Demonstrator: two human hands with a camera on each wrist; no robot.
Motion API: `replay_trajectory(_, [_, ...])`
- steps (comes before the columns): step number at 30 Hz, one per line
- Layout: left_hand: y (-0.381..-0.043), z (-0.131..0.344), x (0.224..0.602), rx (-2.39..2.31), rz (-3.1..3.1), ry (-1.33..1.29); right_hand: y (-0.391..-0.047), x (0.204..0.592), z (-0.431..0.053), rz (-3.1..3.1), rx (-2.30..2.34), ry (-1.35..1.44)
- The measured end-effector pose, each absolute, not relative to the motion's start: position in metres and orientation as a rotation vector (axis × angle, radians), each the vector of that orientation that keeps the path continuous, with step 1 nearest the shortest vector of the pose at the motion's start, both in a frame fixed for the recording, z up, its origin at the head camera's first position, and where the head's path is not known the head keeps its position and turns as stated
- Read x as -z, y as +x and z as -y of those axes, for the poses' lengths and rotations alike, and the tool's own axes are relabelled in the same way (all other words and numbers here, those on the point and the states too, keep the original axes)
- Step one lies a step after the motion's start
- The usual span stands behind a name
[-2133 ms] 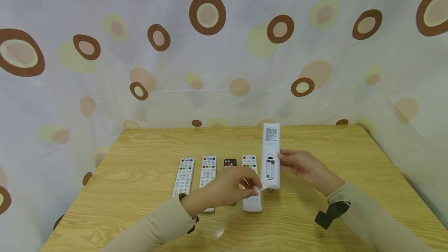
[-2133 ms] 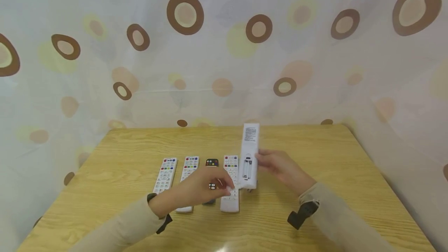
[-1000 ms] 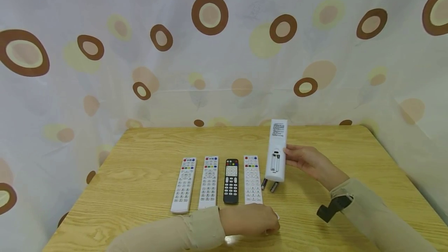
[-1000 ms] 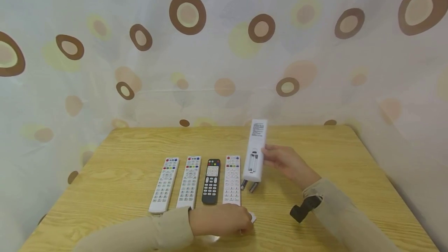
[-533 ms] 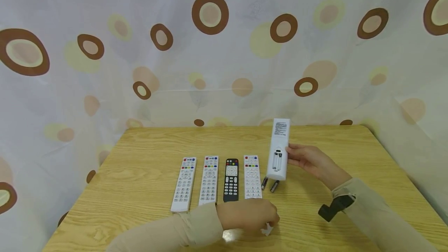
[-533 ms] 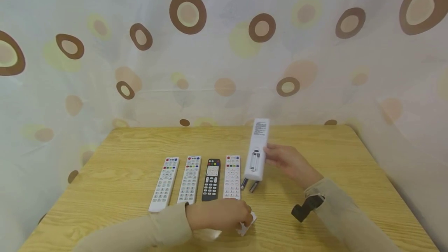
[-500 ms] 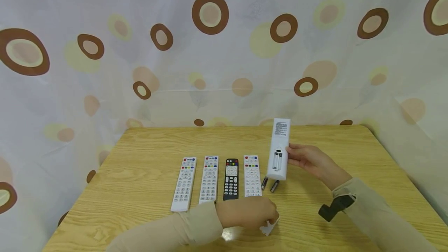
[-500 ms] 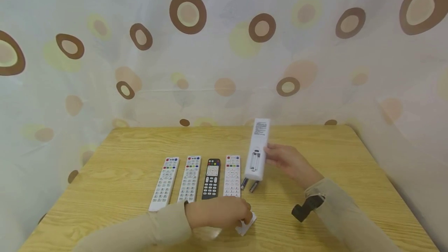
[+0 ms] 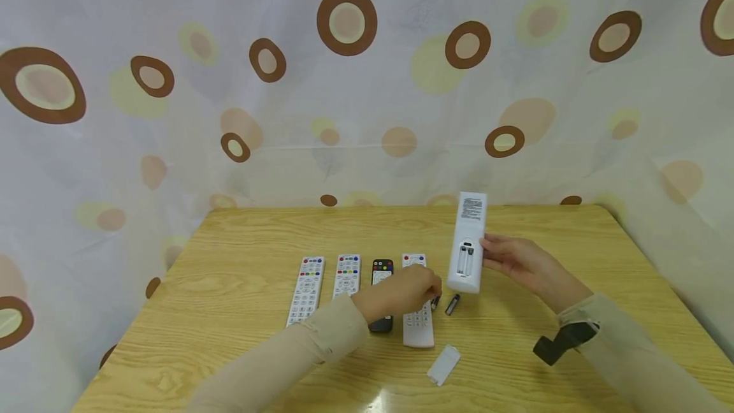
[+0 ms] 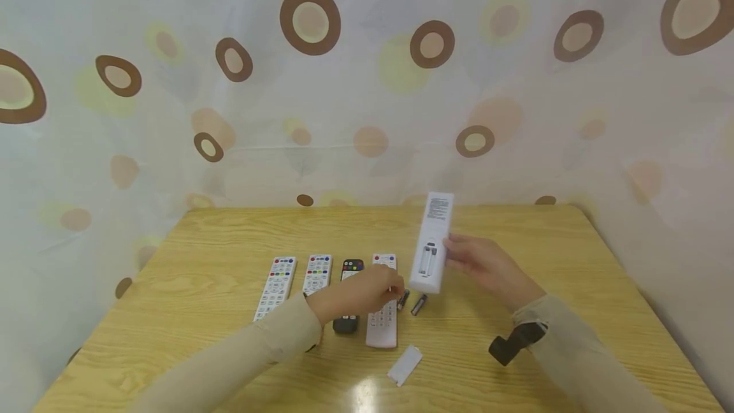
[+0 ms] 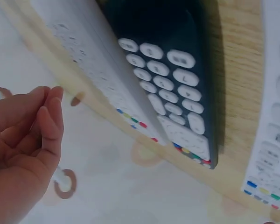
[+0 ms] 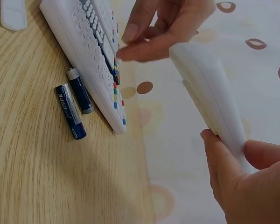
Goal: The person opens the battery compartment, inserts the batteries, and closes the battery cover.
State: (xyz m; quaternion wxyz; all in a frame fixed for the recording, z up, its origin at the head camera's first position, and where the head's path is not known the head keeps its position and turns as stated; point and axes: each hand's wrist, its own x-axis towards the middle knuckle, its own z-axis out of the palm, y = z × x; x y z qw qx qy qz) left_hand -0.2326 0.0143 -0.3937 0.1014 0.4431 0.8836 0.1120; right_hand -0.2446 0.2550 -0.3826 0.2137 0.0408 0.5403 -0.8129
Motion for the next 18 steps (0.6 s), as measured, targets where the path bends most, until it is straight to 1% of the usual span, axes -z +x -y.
replay_trajectory(7, [-0.250, -0.029, 0.407, -0.329, -2.645, 1.244, -0.245, 0.381, -0.257, -1.445, 2.278, 0.115])
replay_trajectory(18, [-0.252, -0.047, 0.415, -0.216, -2.624, 1.079, -0.249, 0.384, -0.261, -1.432, 2.273, 0.081])
